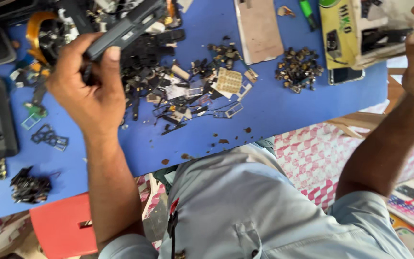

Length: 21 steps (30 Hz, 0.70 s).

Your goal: The person sorts through a large pile of disassembled mobile phone parts on a blue table. They pick up various components, including circuit boards, camera modules, and metal frames, inspect them, and place them into smaller piles or back onto the table.

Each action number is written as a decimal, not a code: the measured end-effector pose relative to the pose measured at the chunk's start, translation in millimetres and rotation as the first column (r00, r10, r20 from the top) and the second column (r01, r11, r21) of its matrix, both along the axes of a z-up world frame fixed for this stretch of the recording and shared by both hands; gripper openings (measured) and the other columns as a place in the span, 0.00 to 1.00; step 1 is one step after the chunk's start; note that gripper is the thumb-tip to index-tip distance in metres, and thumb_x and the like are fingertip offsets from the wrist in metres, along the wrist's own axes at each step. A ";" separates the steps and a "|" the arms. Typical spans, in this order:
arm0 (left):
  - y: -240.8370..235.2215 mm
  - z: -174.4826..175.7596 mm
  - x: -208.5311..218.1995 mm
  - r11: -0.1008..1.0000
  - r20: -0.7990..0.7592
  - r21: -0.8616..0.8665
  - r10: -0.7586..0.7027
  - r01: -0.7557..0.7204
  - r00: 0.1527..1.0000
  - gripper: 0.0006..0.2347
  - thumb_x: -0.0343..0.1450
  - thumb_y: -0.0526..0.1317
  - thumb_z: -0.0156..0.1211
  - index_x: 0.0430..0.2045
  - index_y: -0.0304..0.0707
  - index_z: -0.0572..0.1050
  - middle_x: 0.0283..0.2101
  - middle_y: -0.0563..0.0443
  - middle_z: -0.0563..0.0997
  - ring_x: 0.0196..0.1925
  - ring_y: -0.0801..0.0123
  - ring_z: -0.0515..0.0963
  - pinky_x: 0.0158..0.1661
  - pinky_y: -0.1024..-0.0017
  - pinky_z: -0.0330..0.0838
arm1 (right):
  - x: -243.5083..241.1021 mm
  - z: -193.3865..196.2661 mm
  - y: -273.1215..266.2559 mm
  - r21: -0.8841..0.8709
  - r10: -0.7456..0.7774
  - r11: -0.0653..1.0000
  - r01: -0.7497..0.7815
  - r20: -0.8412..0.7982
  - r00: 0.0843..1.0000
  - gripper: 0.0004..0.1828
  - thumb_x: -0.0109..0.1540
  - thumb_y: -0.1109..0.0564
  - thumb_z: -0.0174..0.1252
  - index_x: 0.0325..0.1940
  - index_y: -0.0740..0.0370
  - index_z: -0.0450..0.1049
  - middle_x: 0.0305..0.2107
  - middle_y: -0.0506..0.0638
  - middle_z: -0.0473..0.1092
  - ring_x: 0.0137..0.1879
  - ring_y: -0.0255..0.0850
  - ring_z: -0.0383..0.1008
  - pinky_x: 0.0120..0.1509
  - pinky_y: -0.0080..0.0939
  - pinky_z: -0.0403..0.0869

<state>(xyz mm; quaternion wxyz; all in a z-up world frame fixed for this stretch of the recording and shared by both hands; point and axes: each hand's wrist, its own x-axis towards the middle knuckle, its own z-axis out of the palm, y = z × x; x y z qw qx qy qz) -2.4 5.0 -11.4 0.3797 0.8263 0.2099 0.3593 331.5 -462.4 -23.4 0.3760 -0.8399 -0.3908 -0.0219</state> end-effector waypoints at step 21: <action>3.1 3.6 0.3 1.000 0.013 -0.014 0.019 -0.019 1.000 0.07 0.81 0.35 0.71 0.46 0.31 0.79 0.25 0.55 0.75 0.22 0.81 0.67 0.25 0.79 0.57 | -102.5 20.9 225.4 -0.257 0.507 0.851 -0.458 0.172 0.845 0.16 0.61 0.60 0.73 0.52 0.59 0.78 0.50 0.53 0.76 0.58 0.50 0.76 0.63 0.50 0.74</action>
